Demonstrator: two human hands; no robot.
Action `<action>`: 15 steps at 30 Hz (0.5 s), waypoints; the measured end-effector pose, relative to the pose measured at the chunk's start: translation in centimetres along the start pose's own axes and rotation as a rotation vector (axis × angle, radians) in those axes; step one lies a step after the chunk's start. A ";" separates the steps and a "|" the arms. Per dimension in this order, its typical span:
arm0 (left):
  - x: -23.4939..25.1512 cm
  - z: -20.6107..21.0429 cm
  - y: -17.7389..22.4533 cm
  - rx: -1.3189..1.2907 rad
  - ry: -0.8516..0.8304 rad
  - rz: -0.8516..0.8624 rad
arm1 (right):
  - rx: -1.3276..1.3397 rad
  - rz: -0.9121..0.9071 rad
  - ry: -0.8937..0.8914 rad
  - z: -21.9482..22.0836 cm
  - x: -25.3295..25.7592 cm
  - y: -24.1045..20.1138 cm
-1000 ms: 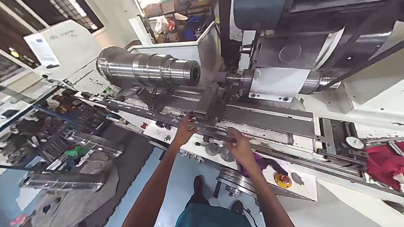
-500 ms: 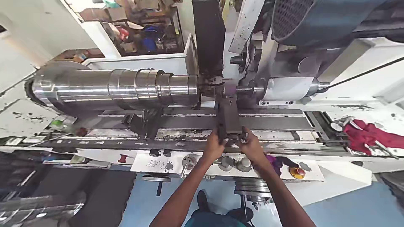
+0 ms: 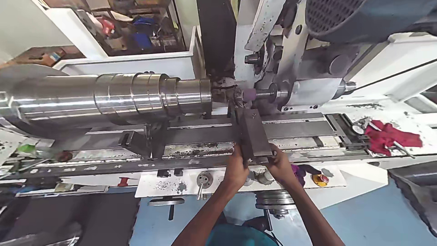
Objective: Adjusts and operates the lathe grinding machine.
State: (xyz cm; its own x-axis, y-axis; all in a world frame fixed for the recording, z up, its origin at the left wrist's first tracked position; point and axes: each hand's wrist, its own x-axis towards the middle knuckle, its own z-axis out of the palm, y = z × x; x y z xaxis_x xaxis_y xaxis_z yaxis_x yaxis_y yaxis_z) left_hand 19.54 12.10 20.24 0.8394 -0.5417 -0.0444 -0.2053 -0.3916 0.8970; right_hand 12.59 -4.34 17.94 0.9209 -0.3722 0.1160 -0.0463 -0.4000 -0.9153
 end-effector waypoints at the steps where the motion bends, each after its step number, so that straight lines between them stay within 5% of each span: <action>1: 0.0 0.0 0.0 0.001 0.003 0.005 | 0.002 -0.003 -0.006 -0.1 0.0 0.0; 15: 2.3 -0.9 -0.2 0.078 -0.037 -0.008 | -0.053 -0.068 0.016 0.2 2.2 1.0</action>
State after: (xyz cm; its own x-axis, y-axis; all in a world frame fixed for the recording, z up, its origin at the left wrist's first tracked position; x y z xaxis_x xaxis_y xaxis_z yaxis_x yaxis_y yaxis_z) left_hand 21.99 11.62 20.37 0.8220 -0.5653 -0.0688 -0.2385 -0.4515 0.8598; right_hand 14.65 -5.33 17.21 0.9164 -0.3558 0.1836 -0.0049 -0.4686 -0.8834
